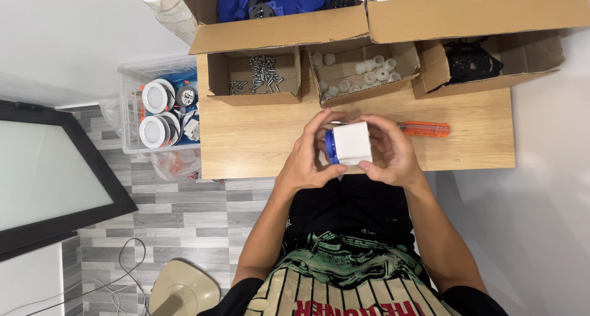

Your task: The person assembles a small blue electrical box by using a screwdriver to tighten screws into the casing. They handle various components from cardboard boxes, including screws, white plastic caps, and black plastic parts, placing them into the box and securing them.

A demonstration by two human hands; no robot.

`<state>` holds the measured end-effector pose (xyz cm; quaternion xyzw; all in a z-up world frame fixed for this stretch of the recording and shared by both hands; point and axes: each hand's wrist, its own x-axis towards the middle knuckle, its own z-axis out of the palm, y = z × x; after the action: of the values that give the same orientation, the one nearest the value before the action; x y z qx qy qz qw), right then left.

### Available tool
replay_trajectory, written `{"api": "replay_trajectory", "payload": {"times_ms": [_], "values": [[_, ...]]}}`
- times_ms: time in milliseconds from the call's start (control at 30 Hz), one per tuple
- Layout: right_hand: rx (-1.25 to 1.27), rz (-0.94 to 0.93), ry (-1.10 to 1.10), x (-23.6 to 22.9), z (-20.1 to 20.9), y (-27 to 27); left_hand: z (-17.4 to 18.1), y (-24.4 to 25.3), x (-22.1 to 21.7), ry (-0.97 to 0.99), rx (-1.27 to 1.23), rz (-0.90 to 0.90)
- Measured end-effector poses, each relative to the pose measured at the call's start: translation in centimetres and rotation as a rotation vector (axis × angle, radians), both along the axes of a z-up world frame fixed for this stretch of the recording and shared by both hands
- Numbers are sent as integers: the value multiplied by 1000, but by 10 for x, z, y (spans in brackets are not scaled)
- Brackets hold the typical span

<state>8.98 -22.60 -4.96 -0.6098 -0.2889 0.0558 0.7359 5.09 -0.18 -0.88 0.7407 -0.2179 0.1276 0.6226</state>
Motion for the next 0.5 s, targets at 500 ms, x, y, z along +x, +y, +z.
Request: {"api": "replay_trajectory", "payload": {"times_ms": [500], "values": [[-77,-39,-24,-3,12,5,14,1,-2,-172,-114,7]]}}
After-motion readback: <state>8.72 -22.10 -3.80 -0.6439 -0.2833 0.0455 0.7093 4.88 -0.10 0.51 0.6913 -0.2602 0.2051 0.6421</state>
